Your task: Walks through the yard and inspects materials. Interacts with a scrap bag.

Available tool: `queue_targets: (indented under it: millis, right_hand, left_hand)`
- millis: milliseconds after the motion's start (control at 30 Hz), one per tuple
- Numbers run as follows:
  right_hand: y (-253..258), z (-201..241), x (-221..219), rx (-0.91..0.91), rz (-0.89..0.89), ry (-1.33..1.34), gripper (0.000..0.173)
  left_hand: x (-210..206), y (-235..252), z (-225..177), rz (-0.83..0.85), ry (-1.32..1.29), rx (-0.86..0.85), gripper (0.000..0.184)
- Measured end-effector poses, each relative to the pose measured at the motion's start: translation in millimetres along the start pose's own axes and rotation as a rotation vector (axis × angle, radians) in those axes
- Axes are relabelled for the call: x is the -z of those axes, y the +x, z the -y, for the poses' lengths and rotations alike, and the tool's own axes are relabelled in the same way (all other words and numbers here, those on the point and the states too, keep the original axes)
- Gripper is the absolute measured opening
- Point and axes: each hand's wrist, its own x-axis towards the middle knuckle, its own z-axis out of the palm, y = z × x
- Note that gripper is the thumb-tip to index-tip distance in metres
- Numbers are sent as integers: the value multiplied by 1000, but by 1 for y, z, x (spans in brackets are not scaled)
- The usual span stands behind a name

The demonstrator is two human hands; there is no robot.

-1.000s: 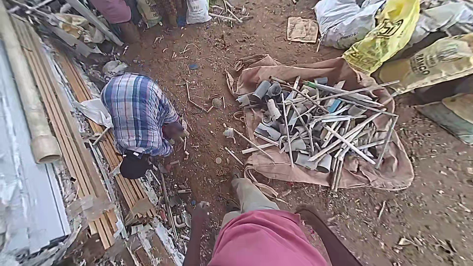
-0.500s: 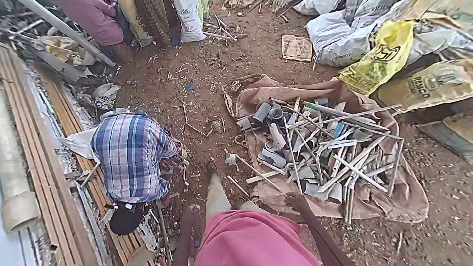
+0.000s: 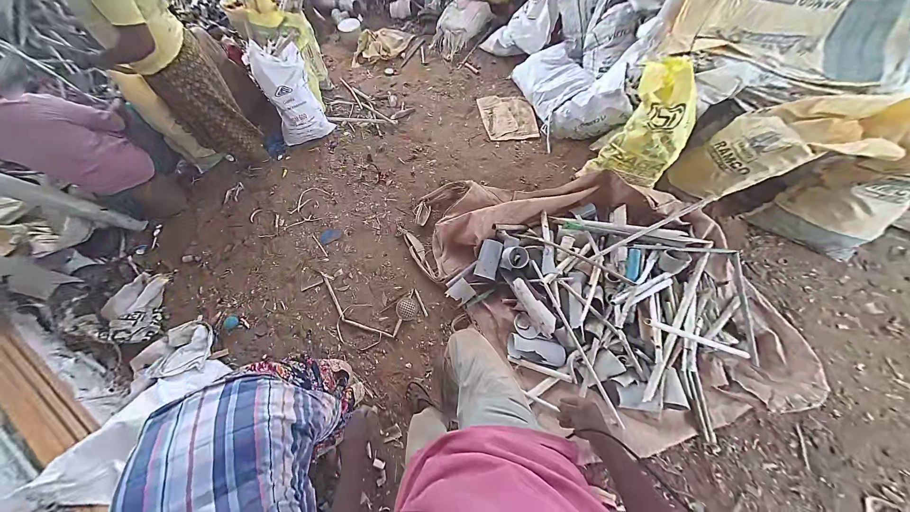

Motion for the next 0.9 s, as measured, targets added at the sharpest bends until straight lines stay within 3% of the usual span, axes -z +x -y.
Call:
queue_targets:
  millis: [100, 233, 300, 367, 433, 500, 567, 667, 900]
  right_hand:
    - [33, 26, -8, -78, 14, -138, 30]
    - [76, 87, -30, -176, -51, 82, 32]
    - [125, 91, -54, -48, -159, 171, 36]
    - [165, 155, -57, -70, -9, 112, 38]
    - [149, 201, -46, -151, 40, 31, 31]
    - [174, 279, -24, -42, -17, 163, 23]
    - [166, 304, -16, -23, -9, 265, 24]
    - [205, 363, 2, 59, -52, 323, 24]
    - [243, 445, 20, -150, -83, 374, 29]
  left_hand:
    - [30, 37, -44, 37, 58, -6, 40]
    - [65, 84, -105, 194, 271, 62, 43]
    - [80, 106, -134, 214, 313, 71, 44]
    - [106, 134, -164, 181, 332, 68, 43]
    - [129, 125, -166, 221, 387, 133, 44]
    - [151, 147, -221, 168, 381, 132, 45]
    - [175, 136, -234, 209, 395, 220, 47]
    - [197, 168, -280, 153, 295, 165, 46]
    - [229, 256, -363, 260, 354, 130, 48]
